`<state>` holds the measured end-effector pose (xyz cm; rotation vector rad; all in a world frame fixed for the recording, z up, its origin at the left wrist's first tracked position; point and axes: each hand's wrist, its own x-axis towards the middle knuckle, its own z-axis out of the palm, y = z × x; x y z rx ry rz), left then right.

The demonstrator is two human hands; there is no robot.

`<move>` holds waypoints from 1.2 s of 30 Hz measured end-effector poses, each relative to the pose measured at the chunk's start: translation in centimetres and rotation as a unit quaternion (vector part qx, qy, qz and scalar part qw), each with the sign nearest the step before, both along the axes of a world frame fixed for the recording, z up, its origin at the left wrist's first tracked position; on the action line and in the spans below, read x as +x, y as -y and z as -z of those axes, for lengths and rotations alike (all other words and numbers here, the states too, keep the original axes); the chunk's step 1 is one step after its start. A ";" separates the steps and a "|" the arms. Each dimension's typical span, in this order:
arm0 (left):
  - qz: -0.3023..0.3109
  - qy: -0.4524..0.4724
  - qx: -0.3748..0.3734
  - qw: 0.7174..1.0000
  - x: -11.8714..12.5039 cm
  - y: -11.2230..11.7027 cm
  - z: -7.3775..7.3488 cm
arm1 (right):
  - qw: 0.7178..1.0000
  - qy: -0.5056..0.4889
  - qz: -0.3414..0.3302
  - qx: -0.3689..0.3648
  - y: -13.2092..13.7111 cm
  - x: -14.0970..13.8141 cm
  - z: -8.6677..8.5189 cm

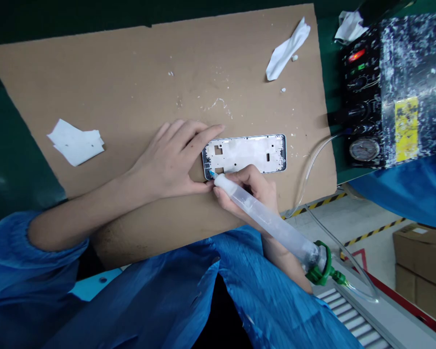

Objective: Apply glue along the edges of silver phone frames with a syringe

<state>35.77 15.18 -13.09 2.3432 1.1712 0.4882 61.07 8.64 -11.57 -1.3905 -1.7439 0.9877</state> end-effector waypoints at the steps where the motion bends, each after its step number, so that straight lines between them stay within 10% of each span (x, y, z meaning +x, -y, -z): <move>1: -0.002 -0.002 -0.002 1.000 0.0 0.0 -0.1 | 1.000 -0.005 -0.001 0.002 0.0 0.0 0.0; 36: 0.001 0.001 -0.006 1.000 0.0 0.0 0.0 | 1.000 -0.016 0.009 -0.005 -0.1 -0.2 0.0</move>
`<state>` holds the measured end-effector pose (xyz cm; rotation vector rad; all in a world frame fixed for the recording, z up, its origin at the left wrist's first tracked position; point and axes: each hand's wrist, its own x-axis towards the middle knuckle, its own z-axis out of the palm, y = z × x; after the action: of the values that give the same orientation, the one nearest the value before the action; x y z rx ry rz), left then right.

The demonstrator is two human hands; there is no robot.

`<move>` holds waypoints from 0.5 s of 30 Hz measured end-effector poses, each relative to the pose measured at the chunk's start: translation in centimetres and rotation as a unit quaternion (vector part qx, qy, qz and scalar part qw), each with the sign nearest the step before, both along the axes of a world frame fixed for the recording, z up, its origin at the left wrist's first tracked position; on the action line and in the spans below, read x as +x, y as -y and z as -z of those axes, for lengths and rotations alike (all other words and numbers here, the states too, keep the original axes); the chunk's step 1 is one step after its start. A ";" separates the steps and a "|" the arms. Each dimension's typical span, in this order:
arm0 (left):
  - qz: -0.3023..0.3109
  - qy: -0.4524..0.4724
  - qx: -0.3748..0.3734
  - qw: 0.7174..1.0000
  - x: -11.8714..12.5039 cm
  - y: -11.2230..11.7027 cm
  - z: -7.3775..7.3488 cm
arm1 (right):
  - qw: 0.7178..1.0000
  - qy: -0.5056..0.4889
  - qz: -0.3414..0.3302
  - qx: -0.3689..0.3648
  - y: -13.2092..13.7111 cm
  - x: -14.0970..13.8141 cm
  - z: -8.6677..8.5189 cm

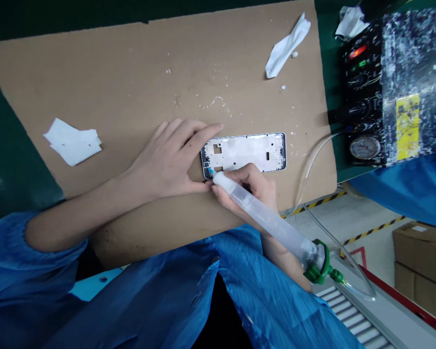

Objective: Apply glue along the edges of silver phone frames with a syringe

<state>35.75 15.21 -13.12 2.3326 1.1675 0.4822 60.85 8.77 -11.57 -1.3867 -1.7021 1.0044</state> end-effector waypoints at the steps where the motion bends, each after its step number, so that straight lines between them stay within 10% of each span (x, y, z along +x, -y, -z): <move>1: 0.000 0.000 0.002 1.000 0.0 0.0 0.0 | 1.000 0.004 0.003 -0.004 0.0 0.0 0.0; 15: 0.001 -0.012 0.014 1.000 0.0 0.0 -0.1 | 0.999 -0.011 0.010 0.031 0.0 0.3 0.4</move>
<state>35.80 15.18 -13.03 2.3696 1.1759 0.4750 61.15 8.73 -11.97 -1.3440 -1.6864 0.9451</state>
